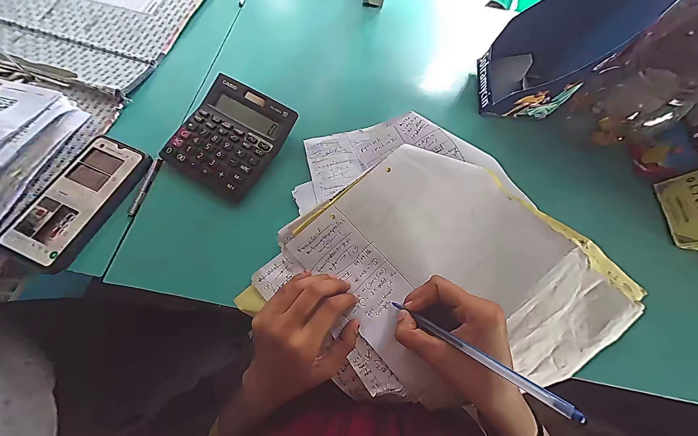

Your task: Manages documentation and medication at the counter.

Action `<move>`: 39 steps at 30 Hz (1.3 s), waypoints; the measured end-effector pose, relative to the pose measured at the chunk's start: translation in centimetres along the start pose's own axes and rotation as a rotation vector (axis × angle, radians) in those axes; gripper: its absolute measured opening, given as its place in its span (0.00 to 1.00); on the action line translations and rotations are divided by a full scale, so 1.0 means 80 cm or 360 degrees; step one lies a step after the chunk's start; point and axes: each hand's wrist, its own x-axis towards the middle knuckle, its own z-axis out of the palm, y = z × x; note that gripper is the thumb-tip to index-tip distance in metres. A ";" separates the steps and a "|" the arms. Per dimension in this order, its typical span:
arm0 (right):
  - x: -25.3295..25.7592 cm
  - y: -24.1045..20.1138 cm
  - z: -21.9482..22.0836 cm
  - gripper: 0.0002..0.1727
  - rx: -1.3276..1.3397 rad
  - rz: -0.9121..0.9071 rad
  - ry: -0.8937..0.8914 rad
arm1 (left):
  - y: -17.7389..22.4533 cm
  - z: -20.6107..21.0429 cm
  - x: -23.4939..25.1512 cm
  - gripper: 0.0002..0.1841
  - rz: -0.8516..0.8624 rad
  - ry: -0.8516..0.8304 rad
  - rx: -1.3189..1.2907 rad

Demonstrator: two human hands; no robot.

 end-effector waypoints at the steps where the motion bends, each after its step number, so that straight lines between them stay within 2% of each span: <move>1: 0.000 0.000 0.001 0.05 -0.0012 -0.0001 0.0011 | 0.000 0.000 0.000 0.14 0.0001 0.0002 0.0003; 39: 0.001 -0.006 -0.001 0.05 -0.0121 0.0141 0.0108 | 0.001 0.001 -0.002 0.14 -0.0013 -0.0006 -0.0001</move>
